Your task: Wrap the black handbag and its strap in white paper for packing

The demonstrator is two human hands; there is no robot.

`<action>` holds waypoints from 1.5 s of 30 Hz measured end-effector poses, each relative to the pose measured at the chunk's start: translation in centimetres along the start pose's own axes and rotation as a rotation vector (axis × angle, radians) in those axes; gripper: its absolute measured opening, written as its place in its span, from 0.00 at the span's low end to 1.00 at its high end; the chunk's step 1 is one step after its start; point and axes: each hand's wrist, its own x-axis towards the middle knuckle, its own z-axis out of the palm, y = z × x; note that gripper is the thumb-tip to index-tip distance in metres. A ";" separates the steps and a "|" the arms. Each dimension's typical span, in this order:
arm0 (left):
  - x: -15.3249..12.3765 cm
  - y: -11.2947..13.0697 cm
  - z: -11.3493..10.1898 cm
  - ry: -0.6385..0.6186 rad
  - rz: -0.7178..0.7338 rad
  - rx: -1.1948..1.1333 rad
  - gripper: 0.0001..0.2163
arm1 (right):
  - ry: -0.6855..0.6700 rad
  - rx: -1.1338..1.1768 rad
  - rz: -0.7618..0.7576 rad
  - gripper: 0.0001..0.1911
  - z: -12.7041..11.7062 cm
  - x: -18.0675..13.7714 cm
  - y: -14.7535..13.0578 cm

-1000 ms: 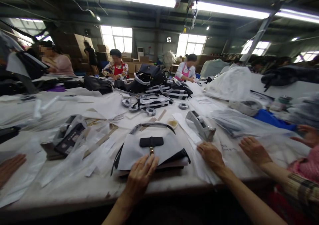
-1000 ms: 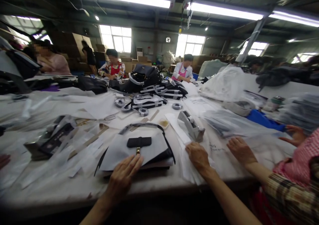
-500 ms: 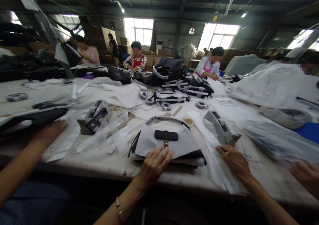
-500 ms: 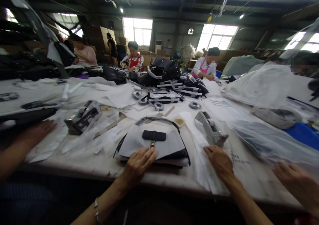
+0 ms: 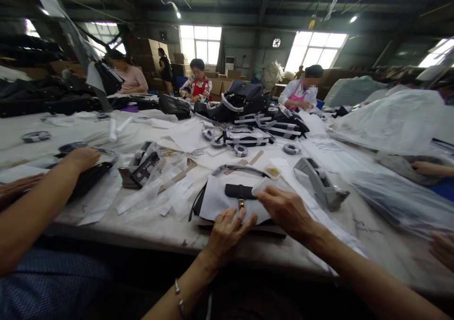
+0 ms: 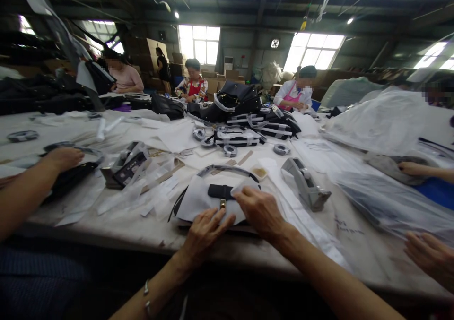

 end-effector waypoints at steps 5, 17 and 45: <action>0.0 0.0 -0.2 0.029 0.004 -0.028 0.16 | -0.404 0.017 0.026 0.10 0.6 -0.3 -2.8; 0.1 0.2 -0.3 -0.051 -0.029 -0.021 0.18 | -0.353 0.584 0.177 0.17 -1.0 -0.7 -0.3; 0.1 -0.1 -0.3 0.045 -0.021 -0.050 0.17 | 0.002 0.453 0.124 0.19 5.7 8.3 8.6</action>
